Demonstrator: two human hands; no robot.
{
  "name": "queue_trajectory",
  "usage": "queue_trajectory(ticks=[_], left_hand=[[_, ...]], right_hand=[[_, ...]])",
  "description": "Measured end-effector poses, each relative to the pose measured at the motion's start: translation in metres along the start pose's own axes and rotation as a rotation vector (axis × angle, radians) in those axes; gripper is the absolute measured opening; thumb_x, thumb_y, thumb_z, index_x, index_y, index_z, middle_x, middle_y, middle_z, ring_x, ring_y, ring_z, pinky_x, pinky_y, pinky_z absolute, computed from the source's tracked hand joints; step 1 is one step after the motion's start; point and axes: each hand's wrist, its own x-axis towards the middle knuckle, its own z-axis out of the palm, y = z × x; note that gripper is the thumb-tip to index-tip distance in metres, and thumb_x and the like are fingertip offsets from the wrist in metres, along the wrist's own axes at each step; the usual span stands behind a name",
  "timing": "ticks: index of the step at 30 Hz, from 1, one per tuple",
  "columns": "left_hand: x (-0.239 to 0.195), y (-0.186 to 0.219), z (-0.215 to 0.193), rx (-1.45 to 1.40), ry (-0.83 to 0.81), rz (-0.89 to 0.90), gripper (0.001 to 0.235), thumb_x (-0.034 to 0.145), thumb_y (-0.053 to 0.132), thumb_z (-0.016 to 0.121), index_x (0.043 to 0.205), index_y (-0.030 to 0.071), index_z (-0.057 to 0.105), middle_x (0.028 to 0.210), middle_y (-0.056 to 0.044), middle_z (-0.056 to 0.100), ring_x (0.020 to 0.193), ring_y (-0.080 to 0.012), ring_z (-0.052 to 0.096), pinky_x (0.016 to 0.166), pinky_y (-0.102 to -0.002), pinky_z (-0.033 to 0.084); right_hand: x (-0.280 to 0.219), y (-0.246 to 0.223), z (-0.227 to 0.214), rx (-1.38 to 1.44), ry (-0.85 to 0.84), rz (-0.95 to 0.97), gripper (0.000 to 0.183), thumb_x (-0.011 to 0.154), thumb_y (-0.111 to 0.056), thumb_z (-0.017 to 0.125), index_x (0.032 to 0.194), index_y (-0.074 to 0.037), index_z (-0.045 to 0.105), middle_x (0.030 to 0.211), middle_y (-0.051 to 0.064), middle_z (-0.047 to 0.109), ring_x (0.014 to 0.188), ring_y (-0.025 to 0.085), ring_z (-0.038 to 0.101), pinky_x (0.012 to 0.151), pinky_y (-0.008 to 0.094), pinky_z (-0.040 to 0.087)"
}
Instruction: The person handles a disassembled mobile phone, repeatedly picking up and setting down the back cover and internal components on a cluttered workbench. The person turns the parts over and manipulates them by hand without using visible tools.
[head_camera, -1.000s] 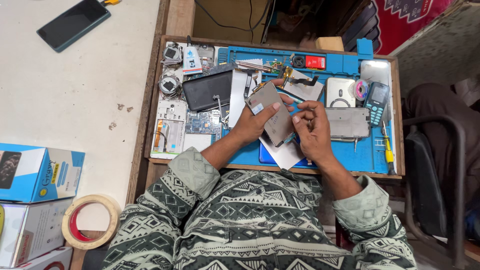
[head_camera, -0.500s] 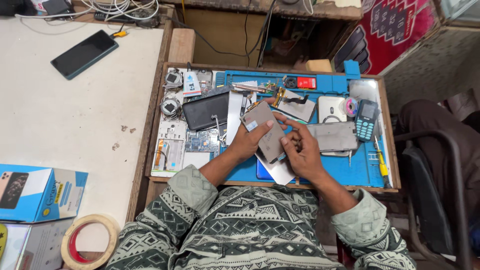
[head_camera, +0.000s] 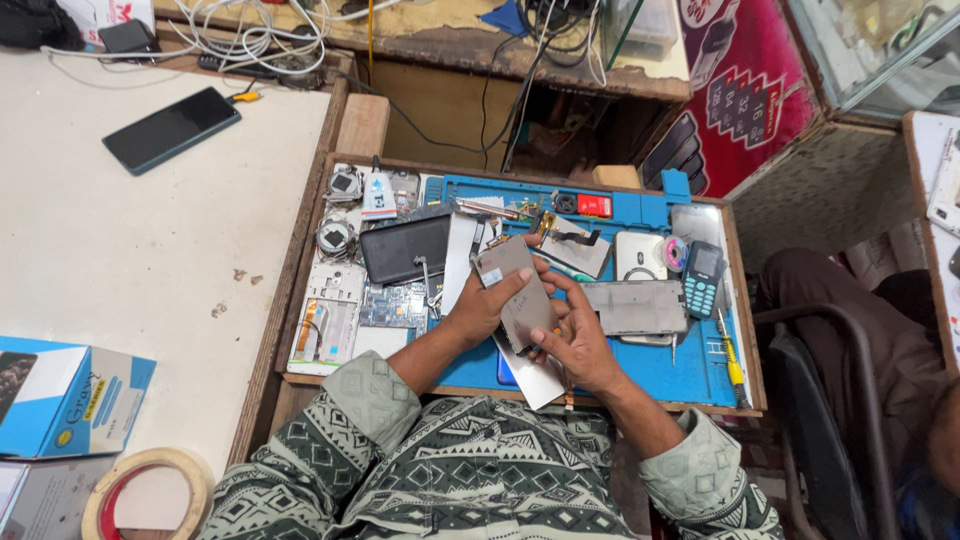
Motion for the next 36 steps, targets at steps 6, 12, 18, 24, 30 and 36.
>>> queue_trajectory(ticks=[6,12,18,24,30,36], left_hand=[[-0.001,-0.001,0.002,0.065,-0.006,-0.037,0.052,0.099,0.016,0.061,0.147,0.006,0.047,0.118,-0.007,0.065,0.106,-0.0208,0.069,0.093,-0.037,0.059],[-0.002,0.000,0.002,0.115,-0.007,-0.040,0.052,0.100,0.018,0.062,0.148,0.006,0.047,0.120,-0.009,0.064,0.108,-0.0207,0.068,0.095,-0.037,0.059],[-0.001,0.000,0.004,0.139,-0.021,-0.039,0.055,0.099,0.018,0.060,0.150,0.007,0.042,0.122,-0.009,0.062,0.108,-0.0208,0.068,0.094,-0.038,0.059],[0.001,-0.002,0.002,0.198,-0.041,0.000,0.056,0.100,0.016,0.060,0.151,0.006,0.041,0.124,-0.009,0.062,0.110,-0.0194,0.066,0.098,-0.037,0.057],[0.000,-0.012,-0.004,0.318,-0.058,0.072,0.050,0.102,0.016,0.060,0.149,0.004,0.048,0.125,-0.009,0.065,0.117,-0.0172,0.063,0.104,-0.035,0.053],[0.002,-0.014,-0.004,0.249,-0.063,0.052,0.049,0.104,0.019,0.061,0.149,0.005,0.048,0.126,-0.008,0.064,0.118,-0.0167,0.063,0.105,-0.035,0.053]], right_hand=[[0.002,0.006,-0.005,0.030,-0.014,0.078,0.072,0.094,-0.017,0.069,0.154,-0.009,0.030,0.108,0.011,0.064,0.089,0.012,0.066,0.070,0.027,0.056],[0.002,0.006,-0.006,0.071,-0.043,0.077,0.069,0.095,-0.017,0.068,0.153,-0.009,0.031,0.111,0.011,0.064,0.100,0.014,0.066,0.080,0.029,0.057],[0.003,0.006,-0.007,0.040,-0.034,0.071,0.072,0.093,-0.016,0.069,0.153,-0.010,0.030,0.128,0.012,0.056,0.114,0.018,0.063,0.091,0.035,0.059],[0.006,0.008,-0.008,0.011,-0.054,0.024,0.074,0.094,-0.016,0.069,0.155,-0.010,0.029,0.135,0.013,0.054,0.122,0.021,0.059,0.098,0.037,0.055],[0.005,0.011,-0.009,-0.020,-0.075,-0.031,0.075,0.095,-0.015,0.068,0.157,-0.008,0.027,0.143,0.014,0.049,0.131,0.023,0.054,0.105,0.037,0.051],[0.004,0.013,-0.011,0.034,-0.085,-0.056,0.075,0.096,-0.013,0.070,0.158,-0.006,0.027,0.152,0.013,0.042,0.141,0.024,0.048,0.113,0.038,0.046]])
